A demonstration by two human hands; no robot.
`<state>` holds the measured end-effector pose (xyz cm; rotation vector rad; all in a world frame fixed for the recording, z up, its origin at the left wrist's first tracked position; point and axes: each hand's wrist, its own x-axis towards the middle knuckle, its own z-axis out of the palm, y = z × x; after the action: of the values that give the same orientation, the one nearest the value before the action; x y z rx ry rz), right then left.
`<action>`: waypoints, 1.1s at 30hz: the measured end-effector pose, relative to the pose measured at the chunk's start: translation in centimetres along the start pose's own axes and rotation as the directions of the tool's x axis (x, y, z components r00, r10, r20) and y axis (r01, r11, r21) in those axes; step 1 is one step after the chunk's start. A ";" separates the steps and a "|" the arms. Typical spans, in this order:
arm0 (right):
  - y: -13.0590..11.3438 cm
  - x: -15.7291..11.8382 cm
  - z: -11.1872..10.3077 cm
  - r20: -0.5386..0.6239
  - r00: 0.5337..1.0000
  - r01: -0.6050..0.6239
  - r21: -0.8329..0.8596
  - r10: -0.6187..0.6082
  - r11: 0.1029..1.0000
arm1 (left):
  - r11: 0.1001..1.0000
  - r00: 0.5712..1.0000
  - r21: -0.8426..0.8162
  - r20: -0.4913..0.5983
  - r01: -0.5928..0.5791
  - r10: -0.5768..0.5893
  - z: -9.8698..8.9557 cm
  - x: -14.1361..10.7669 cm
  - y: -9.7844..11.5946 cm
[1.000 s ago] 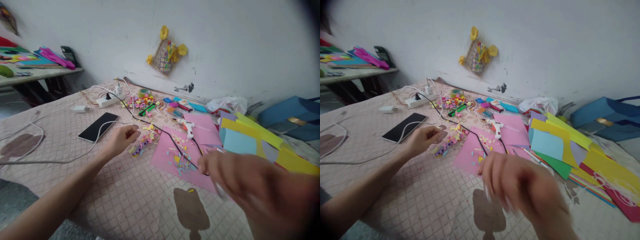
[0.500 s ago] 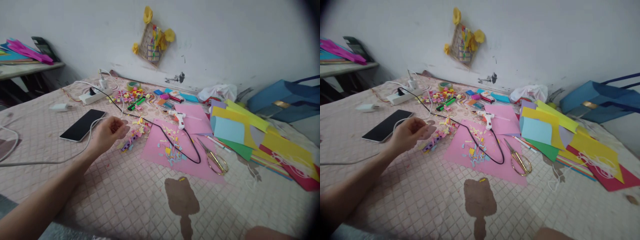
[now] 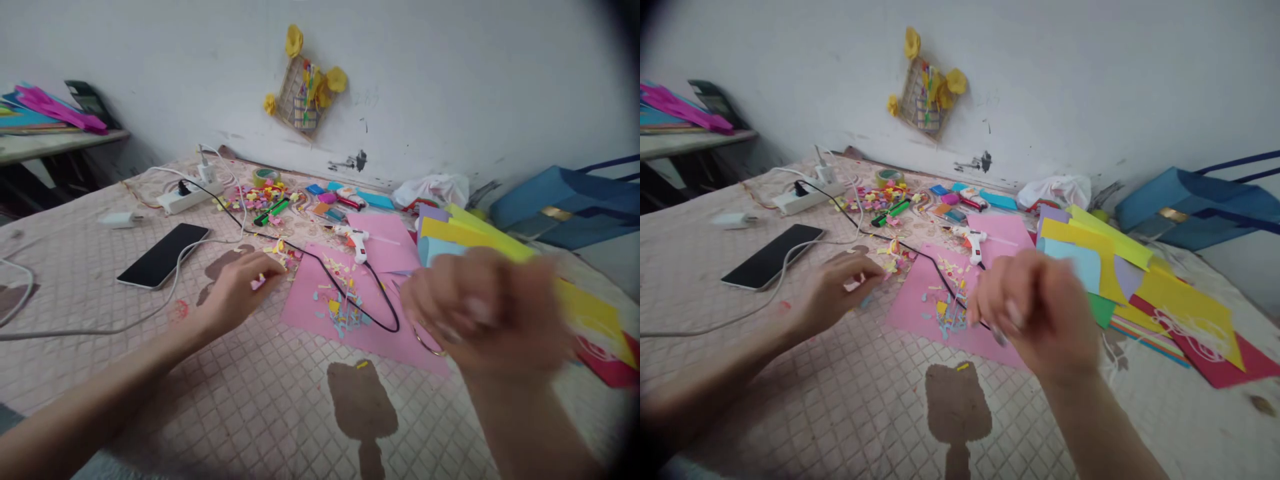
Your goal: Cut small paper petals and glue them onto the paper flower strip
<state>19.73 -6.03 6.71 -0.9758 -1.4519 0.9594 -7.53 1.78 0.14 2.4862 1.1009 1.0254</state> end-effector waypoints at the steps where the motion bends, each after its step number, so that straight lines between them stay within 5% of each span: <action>1: 0.6 0.5 0.8 0.011 0.999 0.034 0.118 -0.035 0.992 | 0.998 0.995 0.010 0.077 -0.062 0.061 0.4 0.4 0.5; 6: 5.2 2.0 2.2 0.103 0.990 -0.116 0.244 0.093 0.963 | 0.944 0.890 0.106 0.380 -0.313 0.253 3.0 3.0 2.0; 13: 6.1 1.7 0.4 0.104 0.989 -0.131 0.246 0.108 0.960 | 0.867 0.797 0.128 0.475 -0.481 0.372 5.5 4.1 0.8; 33: 7.1 1.9 -0.1 0.081 0.984 -0.171 0.191 0.158 0.967 | 0.868 0.784 0.115 0.498 -0.482 0.370 5.4 4.2 0.4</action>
<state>20.14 -1.90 0.67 -0.9350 -1.3147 1.2429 -1.63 4.90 -1.48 3.0383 0.5378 0.3387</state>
